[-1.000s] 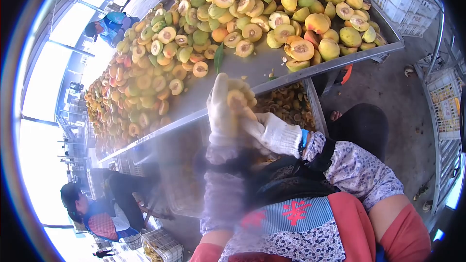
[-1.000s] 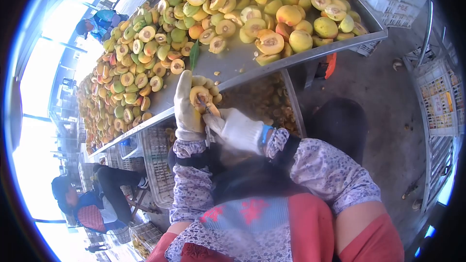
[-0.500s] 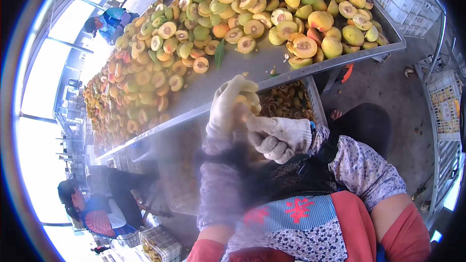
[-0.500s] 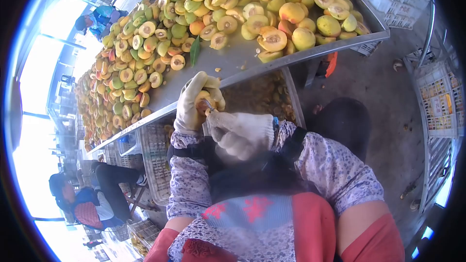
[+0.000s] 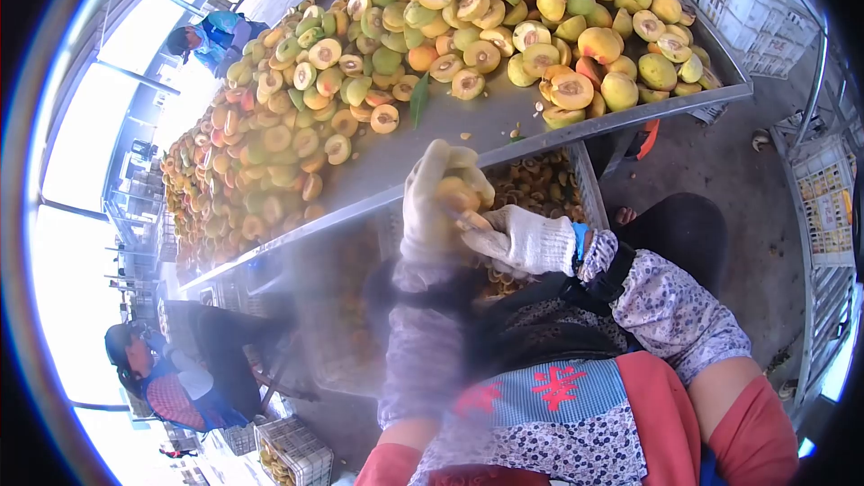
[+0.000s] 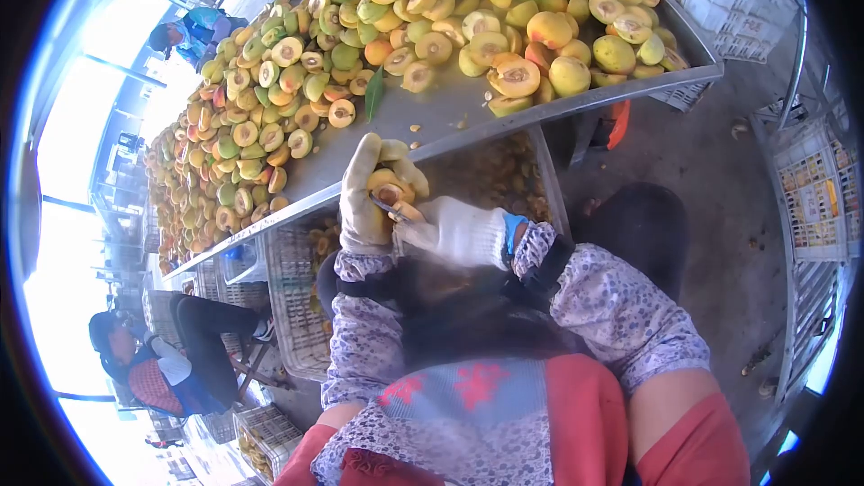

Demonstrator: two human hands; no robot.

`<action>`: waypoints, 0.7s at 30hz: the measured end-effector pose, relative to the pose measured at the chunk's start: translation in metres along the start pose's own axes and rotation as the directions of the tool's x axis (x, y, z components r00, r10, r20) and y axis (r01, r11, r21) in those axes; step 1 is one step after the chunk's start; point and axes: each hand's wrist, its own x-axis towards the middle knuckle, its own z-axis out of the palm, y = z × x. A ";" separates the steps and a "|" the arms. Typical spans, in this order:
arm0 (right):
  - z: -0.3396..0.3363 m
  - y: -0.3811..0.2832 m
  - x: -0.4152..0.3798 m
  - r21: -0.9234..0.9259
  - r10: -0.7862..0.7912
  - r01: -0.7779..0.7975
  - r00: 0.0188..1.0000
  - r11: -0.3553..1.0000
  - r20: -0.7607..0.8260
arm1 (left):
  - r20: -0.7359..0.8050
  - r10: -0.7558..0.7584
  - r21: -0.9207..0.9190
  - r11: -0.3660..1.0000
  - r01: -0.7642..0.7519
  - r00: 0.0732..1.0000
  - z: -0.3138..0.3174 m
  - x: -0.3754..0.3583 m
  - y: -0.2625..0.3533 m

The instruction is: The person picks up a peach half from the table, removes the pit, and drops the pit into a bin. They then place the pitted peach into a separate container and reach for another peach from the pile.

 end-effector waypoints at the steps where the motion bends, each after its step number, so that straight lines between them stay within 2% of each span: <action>1: -0.003 -0.003 -0.004 0.066 0.182 -0.189 0.979 0.980 0.091 | -0.032 -0.005 0.140 0.990 0.009 0.999 -0.001 -0.002 0.001; 2: -0.001 -0.002 -0.006 0.066 0.182 -0.189 0.979 0.980 0.092 | -0.033 -0.004 0.140 0.990 0.009 0.999 -0.002 -0.002 0.002; 3: 0.002 0.000 -0.007 0.316 0.277 -0.339 0.934 0.886 0.225 | 0.046 0.072 0.215 0.973 -0.080 0.996 -0.004 -0.002 0.002; 4: 0.004 0.001 -0.007 0.516 0.322 -0.485 0.869 0.707 0.375 | 0.129 0.141 0.282 0.944 -0.173 0.982 -0.006 -0.003 0.003; 5: 0.001 0.000 -0.005 0.586 0.234 -0.514 0.841 0.626 0.487 | 0.129 0.143 0.284 0.943 -0.174 0.981 -0.004 -0.004 0.001; 6: 0.002 -0.003 -0.006 0.586 0.231 -0.511 0.843 0.629 0.486 | -0.005 0.123 -0.049 0.991 -0.123 0.992 0.002 -0.004 -0.003; 7: 0.005 -0.007 -0.007 0.474 0.255 -0.405 0.902 0.782 0.349 | -0.122 0.057 -0.382 0.919 -0.100 0.991 0.005 -0.003 -0.006; 8: 0.007 -0.010 -0.008 0.324 0.245 -0.303 0.947 0.896 0.206 | -0.122 0.059 -0.381 0.919 -0.101 0.991 0.002 -0.002 -0.007; 9: 0.007 -0.005 -0.003 0.122 0.257 -0.274 0.956 0.954 0.142 | -0.104 0.042 -0.523 0.848 -0.091 0.994 -0.006 0.001 -0.008; 10: 0.006 0.009 0.001 0.121 0.253 -0.270 0.957 0.955 0.143 | -0.081 0.031 -0.650 0.756 -0.076 0.996 -0.015 0.004 -0.008; 11: 0.002 0.029 0.005 -0.190 0.035 -0.028 0.999 0.981 0.033 | -0.100 0.060 -0.601 0.792 -0.108 0.993 -0.028 0.005 -0.006; 12: 0.002 0.017 0.004 -0.497 -0.208 0.181 0.978 0.849 0.000 | -0.203 -0.005 -0.559 0.822 -0.111 0.979 -0.031 -0.002 0.007; 13: -0.007 0.003 0.000 -0.638 0.123 -0.102 0.992 0.763 -0.012 | -0.341 -0.004 -0.434 0.888 -0.153 0.940 -0.040 -0.011 0.016; 14: -0.013 -0.014 -0.009 -0.692 0.195 -0.166 0.980 0.703 -0.037 | -0.468 0.016 -0.297 0.939 -0.175 0.884 -0.054 -0.021 0.026; 15: -0.016 -0.007 -0.009 -0.729 0.242 -0.234 0.965 0.643 -0.096 | -0.417 0.149 0.041 0.988 -0.146 0.897 -0.079 -0.036 0.036; 16: -0.019 0.000 -0.007 -0.758 0.283 -0.301 0.946 0.579 -0.159 | -0.323 0.256 0.377 0.918 -0.125 0.911 -0.112 -0.050 0.044; 17: -0.021 0.000 -0.004 -0.753 0.277 -0.300 0.947 0.586 -0.162 | -0.334 0.331 0.590 0.804 -0.078 0.883 -0.151 -0.059 0.050; 18: -0.021 0.002 -0.003 -0.725 0.206 -0.284 0.958 0.627 -0.197 | -0.332 0.403 0.762 0.647 -0.009 0.853 -0.176 -0.065 0.053; 19: -0.021 0.003 -0.001 -0.702 0.136 -0.261 0.964 0.663 -0.230 | -0.338 0.404 0.764 0.645 -0.004 0.850 -0.159 -0.064 0.062; 20: -0.023 0.004 0.004 -0.704 0.130 -0.254 0.965 0.663 -0.226 | -0.486 0.349 0.684 0.723 0.100 0.801 -0.127 -0.056 0.078; 21: -0.024 0.008 0.008 -0.706 0.106 -0.296 0.948 0.644 -0.300 | -0.621 0.277 0.582 0.790 0.193 0.733 -0.107 -0.045 0.085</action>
